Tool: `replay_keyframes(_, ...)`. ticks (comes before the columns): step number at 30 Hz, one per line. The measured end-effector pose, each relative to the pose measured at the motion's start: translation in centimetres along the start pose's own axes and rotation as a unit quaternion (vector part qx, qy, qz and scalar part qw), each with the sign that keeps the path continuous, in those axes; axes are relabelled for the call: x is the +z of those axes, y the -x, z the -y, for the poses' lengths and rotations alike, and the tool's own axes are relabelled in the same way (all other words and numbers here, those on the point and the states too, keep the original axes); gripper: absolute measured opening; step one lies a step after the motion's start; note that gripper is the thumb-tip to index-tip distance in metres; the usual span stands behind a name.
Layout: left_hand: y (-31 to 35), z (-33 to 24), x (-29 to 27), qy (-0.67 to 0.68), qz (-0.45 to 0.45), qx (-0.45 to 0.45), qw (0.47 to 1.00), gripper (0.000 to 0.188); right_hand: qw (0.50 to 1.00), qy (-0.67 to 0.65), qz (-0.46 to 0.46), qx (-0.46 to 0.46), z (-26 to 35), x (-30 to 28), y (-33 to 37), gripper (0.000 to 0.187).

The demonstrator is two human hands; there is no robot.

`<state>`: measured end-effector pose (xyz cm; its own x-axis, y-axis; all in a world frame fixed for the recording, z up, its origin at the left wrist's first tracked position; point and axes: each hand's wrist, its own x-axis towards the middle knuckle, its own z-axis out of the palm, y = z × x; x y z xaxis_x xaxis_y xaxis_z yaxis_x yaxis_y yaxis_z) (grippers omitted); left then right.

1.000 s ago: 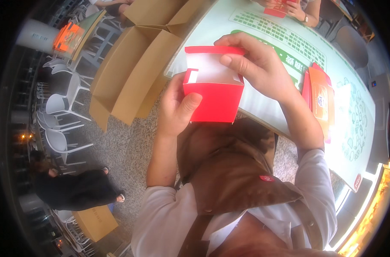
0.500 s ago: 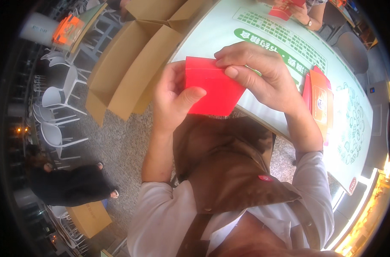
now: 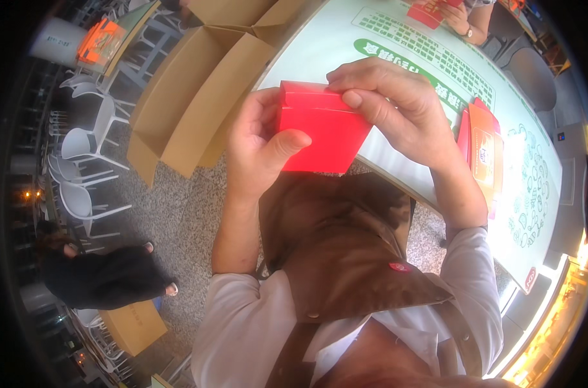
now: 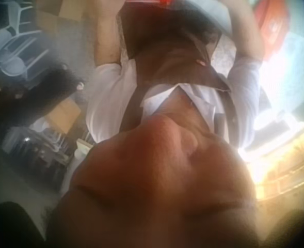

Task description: The person folds flat orange and red paper sheets into small rectangular boxes by hand, then places the finished boxes on the table. The person repeats this process with multiple sheets, alternating between orange and red colors.

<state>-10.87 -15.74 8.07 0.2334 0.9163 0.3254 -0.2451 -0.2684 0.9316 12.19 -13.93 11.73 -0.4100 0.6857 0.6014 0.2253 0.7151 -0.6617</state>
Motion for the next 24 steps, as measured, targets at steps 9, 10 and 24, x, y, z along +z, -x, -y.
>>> replay_keyframes(9, 0.1, 0.2, -0.1, -0.006, -0.001, -0.011, 1.0, 0.072, 0.999, 0.034, 0.01, 0.016, 0.0, -0.1, 0.1, 0.013)
replay_keyframes(10, 0.1, 0.2, -0.1, -0.006, -0.001, -0.01, 1.0, 0.071, 0.999, 0.033, 0.01, 0.012, 0.0, -0.1, 0.0, 0.013)
replay_keyframes(24, -0.2, 1.0, -0.2, -0.021, -0.039, 0.086, 0.995, 0.064, 0.999, -0.021, -0.048, -0.004, -0.2, 2.6, 0.4, 0.032)
